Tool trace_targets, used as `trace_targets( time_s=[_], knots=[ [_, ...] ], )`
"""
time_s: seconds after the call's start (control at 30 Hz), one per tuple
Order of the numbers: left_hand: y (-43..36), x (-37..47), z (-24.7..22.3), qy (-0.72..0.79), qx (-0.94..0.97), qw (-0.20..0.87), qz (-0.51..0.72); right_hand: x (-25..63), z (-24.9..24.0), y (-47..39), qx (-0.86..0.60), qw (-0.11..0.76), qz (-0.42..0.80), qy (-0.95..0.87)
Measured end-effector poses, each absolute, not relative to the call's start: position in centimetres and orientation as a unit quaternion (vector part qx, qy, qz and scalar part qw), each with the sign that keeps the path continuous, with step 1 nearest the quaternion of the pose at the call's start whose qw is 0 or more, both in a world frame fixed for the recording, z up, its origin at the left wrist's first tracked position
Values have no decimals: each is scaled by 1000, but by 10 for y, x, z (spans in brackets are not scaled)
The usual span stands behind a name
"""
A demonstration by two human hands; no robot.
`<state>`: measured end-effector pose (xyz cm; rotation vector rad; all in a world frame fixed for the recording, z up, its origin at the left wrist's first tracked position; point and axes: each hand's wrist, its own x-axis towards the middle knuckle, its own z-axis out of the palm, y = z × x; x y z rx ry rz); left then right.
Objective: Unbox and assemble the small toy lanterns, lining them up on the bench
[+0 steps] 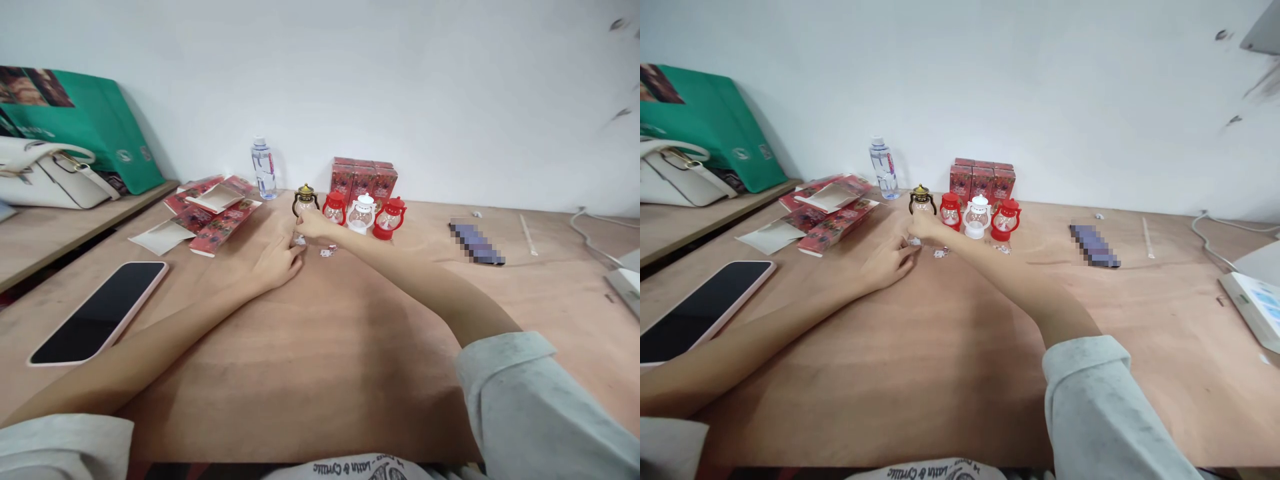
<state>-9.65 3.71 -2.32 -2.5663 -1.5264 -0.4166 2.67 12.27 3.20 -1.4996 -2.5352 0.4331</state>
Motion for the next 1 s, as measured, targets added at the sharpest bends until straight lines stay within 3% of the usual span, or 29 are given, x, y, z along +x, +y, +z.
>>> trace_targets(
  time_s=[0.23,0.43,0.67,0.9,1.0],
  knots=[
    [33,-94,-24,-512,-848,82,-110,33,42,114,-477,165,77,-860],
    [36,-97,-26,-456,-875,75,-146,35,59,111,-394,267,-123,-871],
    [35,-98,-24,-426,-890,54,-151,36,86,166,-455,258,-164,-837],
    [36,-98,-24,-429,-889,51,-151,66,90,225,-552,125,-104,-818],
    [35,-98,-24,-425,-891,51,-152,74,86,231,-545,117,-109,-823]
  ],
)
